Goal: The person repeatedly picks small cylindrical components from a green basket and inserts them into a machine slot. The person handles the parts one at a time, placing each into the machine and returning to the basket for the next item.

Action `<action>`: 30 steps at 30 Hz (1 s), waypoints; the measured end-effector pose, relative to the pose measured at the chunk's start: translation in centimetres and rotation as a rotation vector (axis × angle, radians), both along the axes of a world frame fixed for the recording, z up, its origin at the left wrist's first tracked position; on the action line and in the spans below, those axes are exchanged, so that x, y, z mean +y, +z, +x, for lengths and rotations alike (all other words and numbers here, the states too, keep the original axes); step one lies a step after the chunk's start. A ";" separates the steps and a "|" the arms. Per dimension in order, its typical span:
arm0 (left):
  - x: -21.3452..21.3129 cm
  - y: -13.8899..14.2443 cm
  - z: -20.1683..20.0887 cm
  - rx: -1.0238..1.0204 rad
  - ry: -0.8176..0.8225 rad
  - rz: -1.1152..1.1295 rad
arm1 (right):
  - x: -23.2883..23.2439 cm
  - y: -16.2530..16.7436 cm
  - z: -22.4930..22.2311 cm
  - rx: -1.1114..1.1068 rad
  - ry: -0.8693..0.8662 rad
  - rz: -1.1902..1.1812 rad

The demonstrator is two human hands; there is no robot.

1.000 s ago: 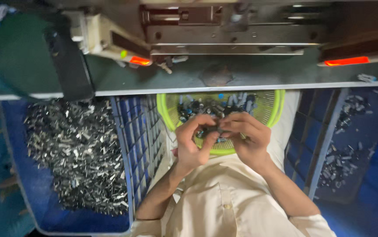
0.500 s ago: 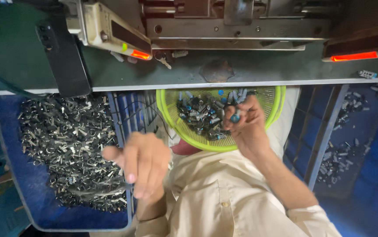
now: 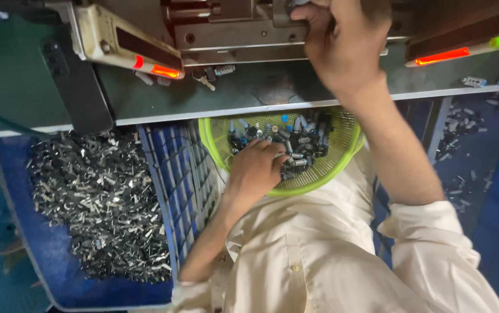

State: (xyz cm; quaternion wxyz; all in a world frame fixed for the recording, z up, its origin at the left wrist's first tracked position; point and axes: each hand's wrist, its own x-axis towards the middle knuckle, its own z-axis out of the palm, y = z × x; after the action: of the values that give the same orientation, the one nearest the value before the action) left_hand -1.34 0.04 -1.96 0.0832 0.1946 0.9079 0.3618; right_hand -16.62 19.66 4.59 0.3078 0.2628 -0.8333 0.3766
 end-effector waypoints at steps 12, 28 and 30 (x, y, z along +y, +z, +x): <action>6.7 -7.1 -4.3 0.224 -0.195 -0.200 | 1.8 4.2 6.8 -0.014 -0.083 0.167; 3.5 4.5 -1.5 0.186 0.029 0.586 | 1.2 -9.4 19.3 -0.908 0.000 -1.126; 2.9 4.4 -1.1 0.246 0.059 0.653 | 1.0 -9.9 19.4 -0.924 0.077 -1.270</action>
State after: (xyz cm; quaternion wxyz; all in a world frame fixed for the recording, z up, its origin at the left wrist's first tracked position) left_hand -2.47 2.97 2.40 -0.1037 0.2268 0.7527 0.6093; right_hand 2.75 20.66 -5.33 0.0081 -0.1180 -0.4926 0.8622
